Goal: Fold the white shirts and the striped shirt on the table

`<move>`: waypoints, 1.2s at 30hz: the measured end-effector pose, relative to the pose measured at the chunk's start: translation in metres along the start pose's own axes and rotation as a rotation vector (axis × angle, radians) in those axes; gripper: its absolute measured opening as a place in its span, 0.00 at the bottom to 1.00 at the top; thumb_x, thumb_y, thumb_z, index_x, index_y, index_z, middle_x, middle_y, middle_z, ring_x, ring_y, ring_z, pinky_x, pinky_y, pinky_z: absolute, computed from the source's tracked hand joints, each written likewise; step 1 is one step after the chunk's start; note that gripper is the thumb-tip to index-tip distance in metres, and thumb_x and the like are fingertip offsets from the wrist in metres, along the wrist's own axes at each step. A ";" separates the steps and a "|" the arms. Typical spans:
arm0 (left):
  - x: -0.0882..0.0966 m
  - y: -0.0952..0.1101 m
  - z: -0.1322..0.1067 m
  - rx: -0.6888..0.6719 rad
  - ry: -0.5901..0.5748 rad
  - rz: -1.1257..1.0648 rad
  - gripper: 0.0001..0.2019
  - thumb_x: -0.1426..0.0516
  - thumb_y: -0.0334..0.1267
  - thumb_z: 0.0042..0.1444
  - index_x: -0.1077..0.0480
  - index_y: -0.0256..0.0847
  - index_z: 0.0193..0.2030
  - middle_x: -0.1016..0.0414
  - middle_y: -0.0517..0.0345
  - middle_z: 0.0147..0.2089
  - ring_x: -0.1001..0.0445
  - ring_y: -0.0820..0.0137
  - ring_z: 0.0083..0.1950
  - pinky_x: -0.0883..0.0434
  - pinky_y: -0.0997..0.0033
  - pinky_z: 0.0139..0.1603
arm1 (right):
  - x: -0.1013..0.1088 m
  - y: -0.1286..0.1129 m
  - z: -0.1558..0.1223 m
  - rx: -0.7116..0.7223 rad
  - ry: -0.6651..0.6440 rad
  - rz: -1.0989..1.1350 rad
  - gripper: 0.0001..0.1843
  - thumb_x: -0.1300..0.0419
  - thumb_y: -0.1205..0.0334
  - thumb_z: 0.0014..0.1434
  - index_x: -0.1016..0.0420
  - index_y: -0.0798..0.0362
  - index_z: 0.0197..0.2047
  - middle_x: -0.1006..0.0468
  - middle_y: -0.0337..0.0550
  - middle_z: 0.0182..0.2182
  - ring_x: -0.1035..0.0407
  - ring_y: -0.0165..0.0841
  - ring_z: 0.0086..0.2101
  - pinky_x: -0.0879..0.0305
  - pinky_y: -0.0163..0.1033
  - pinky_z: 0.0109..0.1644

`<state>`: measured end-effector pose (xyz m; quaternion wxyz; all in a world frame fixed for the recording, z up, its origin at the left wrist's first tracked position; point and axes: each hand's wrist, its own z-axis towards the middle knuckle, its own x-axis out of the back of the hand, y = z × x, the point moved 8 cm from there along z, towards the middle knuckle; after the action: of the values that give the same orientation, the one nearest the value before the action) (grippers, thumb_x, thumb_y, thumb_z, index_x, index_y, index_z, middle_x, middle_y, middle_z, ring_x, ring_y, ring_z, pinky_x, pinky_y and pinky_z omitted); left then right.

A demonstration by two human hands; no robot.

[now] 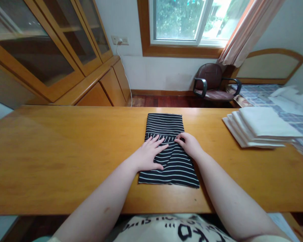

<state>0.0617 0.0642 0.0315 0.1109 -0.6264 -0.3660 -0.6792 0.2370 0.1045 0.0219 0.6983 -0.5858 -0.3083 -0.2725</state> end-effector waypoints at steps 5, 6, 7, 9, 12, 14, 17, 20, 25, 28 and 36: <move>-0.006 -0.020 0.000 0.224 0.023 0.026 0.34 0.50 0.59 0.57 0.50 0.54 0.69 0.55 0.55 0.73 0.61 0.55 0.73 0.56 0.47 0.68 | -0.001 0.001 0.000 0.029 0.068 -0.080 0.05 0.38 0.59 0.55 0.26 0.50 0.34 0.23 0.43 0.40 0.31 0.37 0.43 0.37 0.44 0.51; -0.005 -0.026 0.000 0.282 0.045 0.035 0.33 0.51 0.58 0.59 0.51 0.54 0.69 0.55 0.54 0.73 0.61 0.54 0.72 0.56 0.45 0.68 | 0.001 0.003 -0.001 0.011 0.104 -0.122 0.06 0.37 0.59 0.55 0.26 0.50 0.36 0.23 0.45 0.42 0.31 0.38 0.45 0.38 0.45 0.53; -0.006 -0.031 -0.001 0.336 0.061 0.038 0.33 0.51 0.58 0.59 0.51 0.53 0.70 0.55 0.53 0.73 0.61 0.52 0.72 0.57 0.43 0.67 | 0.003 0.005 -0.001 -0.014 0.133 -0.162 0.08 0.37 0.58 0.54 0.25 0.51 0.38 0.23 0.47 0.44 0.32 0.40 0.47 0.39 0.47 0.54; -0.007 -0.040 -0.001 0.412 0.067 0.029 0.33 0.53 0.58 0.60 0.52 0.53 0.70 0.56 0.51 0.73 0.61 0.51 0.72 0.56 0.41 0.67 | 0.004 0.009 -0.001 -0.053 0.155 -0.212 0.11 0.37 0.56 0.55 0.25 0.51 0.41 0.24 0.49 0.47 0.33 0.42 0.50 0.40 0.49 0.56; -0.007 -0.045 -0.001 0.434 0.051 0.016 0.31 0.55 0.57 0.61 0.51 0.52 0.70 0.57 0.50 0.73 0.59 0.52 0.72 0.55 0.43 0.67 | 0.001 0.010 -0.001 -0.058 0.123 -0.215 0.11 0.40 0.55 0.58 0.24 0.50 0.42 0.25 0.48 0.49 0.34 0.42 0.51 0.40 0.49 0.56; -0.004 -0.047 -0.001 0.429 0.059 0.011 0.30 0.55 0.56 0.62 0.50 0.51 0.69 0.55 0.51 0.72 0.57 0.54 0.72 0.54 0.45 0.67 | 0.000 0.010 -0.002 -0.059 0.113 -0.208 0.12 0.41 0.55 0.58 0.24 0.50 0.43 0.25 0.48 0.49 0.34 0.42 0.51 0.40 0.49 0.56; 0.003 -0.051 -0.004 0.413 0.083 -0.035 0.30 0.57 0.54 0.63 0.48 0.45 0.69 0.51 0.50 0.71 0.53 0.58 0.71 0.52 0.51 0.68 | 0.003 0.008 -0.003 -0.045 0.155 -0.217 0.13 0.40 0.56 0.58 0.25 0.50 0.46 0.24 0.48 0.48 0.34 0.42 0.51 0.44 0.54 0.59; 0.012 -0.061 -0.010 0.395 0.113 -0.094 0.28 0.58 0.50 0.64 0.44 0.40 0.67 0.46 0.50 0.70 0.49 0.63 0.70 0.50 0.57 0.68 | 0.018 -0.005 -0.007 0.036 0.234 -0.232 0.11 0.41 0.57 0.59 0.25 0.48 0.45 0.24 0.45 0.49 0.37 0.44 0.54 0.59 0.62 0.64; 0.036 -0.067 -0.022 0.322 0.232 -0.078 0.23 0.56 0.44 0.64 0.38 0.42 0.63 0.40 0.53 0.67 0.44 0.66 0.68 0.50 0.56 0.69 | 0.041 -0.046 -0.029 0.163 0.039 -0.145 0.13 0.47 0.58 0.63 0.25 0.46 0.48 0.24 0.45 0.48 0.32 0.39 0.49 0.44 0.51 0.60; 0.041 -0.052 -0.020 0.187 0.276 -0.093 0.20 0.54 0.42 0.64 0.34 0.43 0.60 0.37 0.55 0.65 0.43 0.67 0.67 0.51 0.56 0.69 | 0.027 -0.082 -0.064 0.308 -0.309 -0.114 0.16 0.44 0.55 0.61 0.26 0.45 0.51 0.23 0.44 0.47 0.32 0.38 0.49 0.40 0.47 0.58; 0.005 -0.035 0.002 0.023 0.103 -0.237 0.18 0.47 0.44 0.61 0.32 0.49 0.58 0.39 0.57 0.67 0.44 0.64 0.68 0.51 0.52 0.69 | -0.008 -0.075 -0.128 0.476 -0.440 -0.437 0.33 0.40 0.66 0.51 0.35 0.53 0.61 0.38 0.52 0.63 0.45 0.48 0.60 0.57 0.60 0.66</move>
<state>0.0412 0.0918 0.0238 0.0556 -0.5418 -0.4393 -0.7144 0.1899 -0.0338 0.0487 0.6575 -0.3721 -0.6227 -0.2036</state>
